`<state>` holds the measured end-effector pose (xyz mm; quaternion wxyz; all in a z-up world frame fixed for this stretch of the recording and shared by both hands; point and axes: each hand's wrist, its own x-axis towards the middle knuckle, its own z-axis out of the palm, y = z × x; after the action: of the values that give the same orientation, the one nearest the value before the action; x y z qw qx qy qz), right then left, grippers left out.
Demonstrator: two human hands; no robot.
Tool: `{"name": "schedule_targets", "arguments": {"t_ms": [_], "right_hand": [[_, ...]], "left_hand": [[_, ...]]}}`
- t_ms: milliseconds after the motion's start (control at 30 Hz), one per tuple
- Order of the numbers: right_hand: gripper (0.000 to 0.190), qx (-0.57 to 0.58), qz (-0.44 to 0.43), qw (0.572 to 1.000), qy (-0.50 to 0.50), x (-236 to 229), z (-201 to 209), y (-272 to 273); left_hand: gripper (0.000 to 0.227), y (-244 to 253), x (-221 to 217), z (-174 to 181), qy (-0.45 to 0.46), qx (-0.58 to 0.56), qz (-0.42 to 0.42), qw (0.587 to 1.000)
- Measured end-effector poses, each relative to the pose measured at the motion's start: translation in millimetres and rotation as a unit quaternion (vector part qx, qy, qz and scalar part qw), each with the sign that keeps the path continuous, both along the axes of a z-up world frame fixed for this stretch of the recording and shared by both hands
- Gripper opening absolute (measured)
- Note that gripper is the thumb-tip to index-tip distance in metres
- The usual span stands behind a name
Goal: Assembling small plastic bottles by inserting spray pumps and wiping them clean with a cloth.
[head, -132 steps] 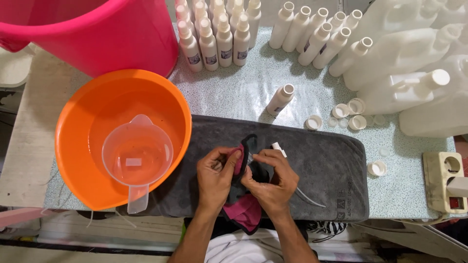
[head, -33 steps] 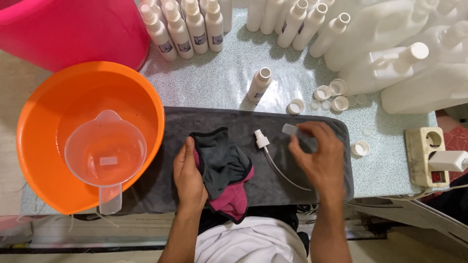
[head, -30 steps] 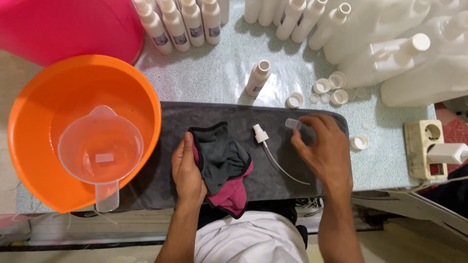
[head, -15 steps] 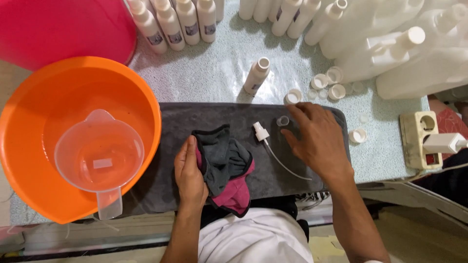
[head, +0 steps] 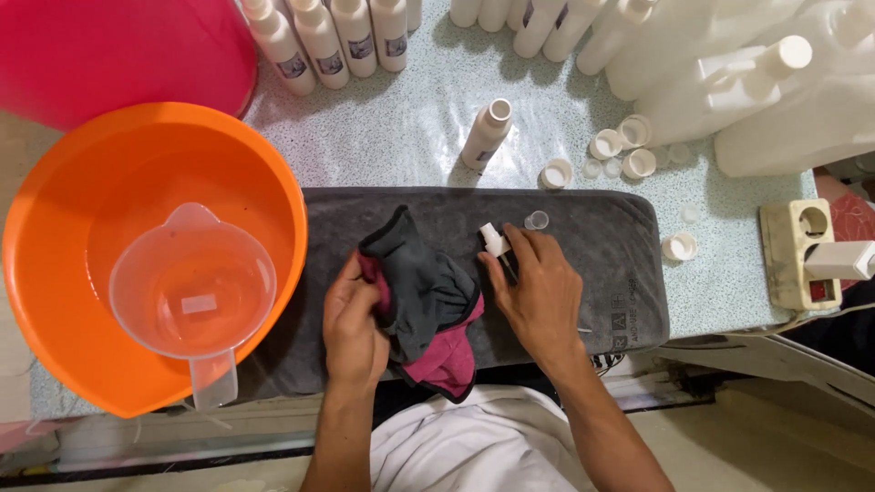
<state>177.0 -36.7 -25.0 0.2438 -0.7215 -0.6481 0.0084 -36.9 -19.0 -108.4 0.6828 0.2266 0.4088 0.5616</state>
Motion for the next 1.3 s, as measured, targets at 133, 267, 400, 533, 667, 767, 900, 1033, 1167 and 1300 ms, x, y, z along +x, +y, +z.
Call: {"name": "schedule_targets", "arguments": {"t_ms": [133,267,400,533,667,767,900,1033,1167,1300], "right_hand": [[0.031,0.065,0.038,0.994,0.077,-6,15,-2],[0.032,0.12,0.079,0.95,0.279,-16,37,-13],[0.032,0.089,0.104,0.922,0.361,-28,47,-20],[0.03,0.055,0.114,0.923,0.362,-32,35,-28],[0.029,0.05,0.103,0.937,0.331,-36,21,-36],[0.033,-0.001,0.108,0.912,0.397,-26,12,-35],[0.036,-0.058,0.122,0.84,0.525,-10,5,-23],[0.032,-0.034,0.104,0.885,0.452,-21,18,-23],[0.027,-0.013,0.11,0.931,0.348,-28,30,-21],[0.035,-0.106,0.138,0.823,0.541,-15,8,-15]], "left_hand": [[0.058,9,6,53,0.041,0.092,-0.051,0.994],[0.057,12,0,56,0.036,0.125,-0.065,0.989],[0.057,1,1,37,0.044,0.15,-0.069,0.985],[0.047,1,8,88,0.191,0.199,-0.137,0.951],[0.018,3,11,106,0.346,0.299,-0.184,0.87],[0.009,7,8,100,0.365,0.331,-0.195,0.848],[0.018,14,6,105,0.28,0.342,-0.225,0.868],[0.016,16,14,86,0.279,0.316,-0.215,0.881],[0.014,19,7,74,0.221,0.262,-0.224,0.912],[0.019,25,-6,74,0.156,0.25,-0.302,0.907]]}}
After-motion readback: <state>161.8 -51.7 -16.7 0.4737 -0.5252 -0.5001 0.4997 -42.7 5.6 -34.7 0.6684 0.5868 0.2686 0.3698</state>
